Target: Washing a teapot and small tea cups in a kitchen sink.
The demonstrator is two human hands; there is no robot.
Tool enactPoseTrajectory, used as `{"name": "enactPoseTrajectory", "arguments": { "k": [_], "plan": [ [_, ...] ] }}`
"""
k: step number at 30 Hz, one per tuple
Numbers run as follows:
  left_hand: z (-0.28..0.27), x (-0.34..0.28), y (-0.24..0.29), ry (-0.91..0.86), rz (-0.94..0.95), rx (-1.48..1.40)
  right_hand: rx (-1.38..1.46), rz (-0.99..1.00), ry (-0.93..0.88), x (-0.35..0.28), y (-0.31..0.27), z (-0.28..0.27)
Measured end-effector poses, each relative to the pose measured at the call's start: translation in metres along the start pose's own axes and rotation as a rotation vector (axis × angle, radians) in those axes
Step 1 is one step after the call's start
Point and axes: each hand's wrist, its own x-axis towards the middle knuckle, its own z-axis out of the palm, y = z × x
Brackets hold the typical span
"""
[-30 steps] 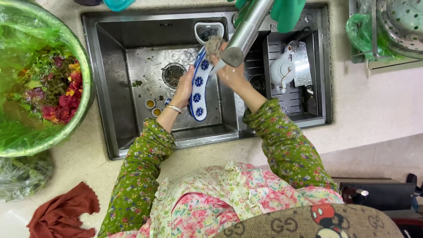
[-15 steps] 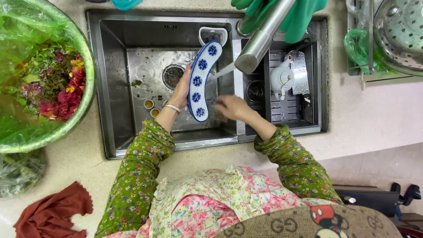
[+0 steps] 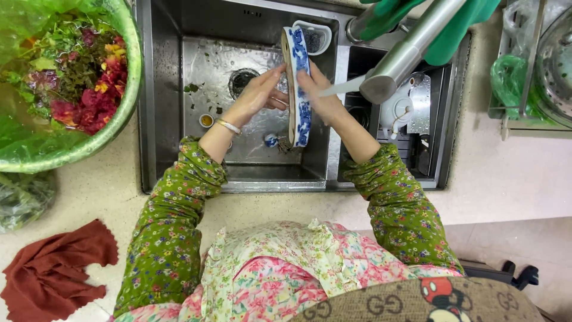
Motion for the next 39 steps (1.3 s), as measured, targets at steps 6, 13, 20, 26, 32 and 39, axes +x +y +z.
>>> {"name": "enactPoseTrajectory", "arguments": {
  "k": [6,13,20,26,32,39],
  "plan": [
    [-0.042,0.066,-0.060,0.260,0.147,0.102,-0.236,-0.025,-0.023,-0.014,0.015,-0.015],
    [-0.062,0.077,-0.185,0.185,-0.196,1.095,-0.718,-0.026,-0.065,-0.084,-0.030,-0.015],
    [-0.095,0.086,-0.288,0.109,-0.315,1.499,-0.930,-0.215,0.120,-0.155,0.029,-0.044],
    [-0.058,0.103,-0.232,0.165,0.020,1.050,-0.912,-0.204,0.201,-0.184,0.048,-0.057],
    [0.035,0.088,-0.081,0.013,0.377,0.390,-0.815,-0.287,0.182,-0.149,-0.011,-0.051],
    [0.033,0.054,-0.062,-0.258,0.230,-0.467,-0.518,-0.356,0.220,-0.059,0.008,-0.015]
  ]
}}
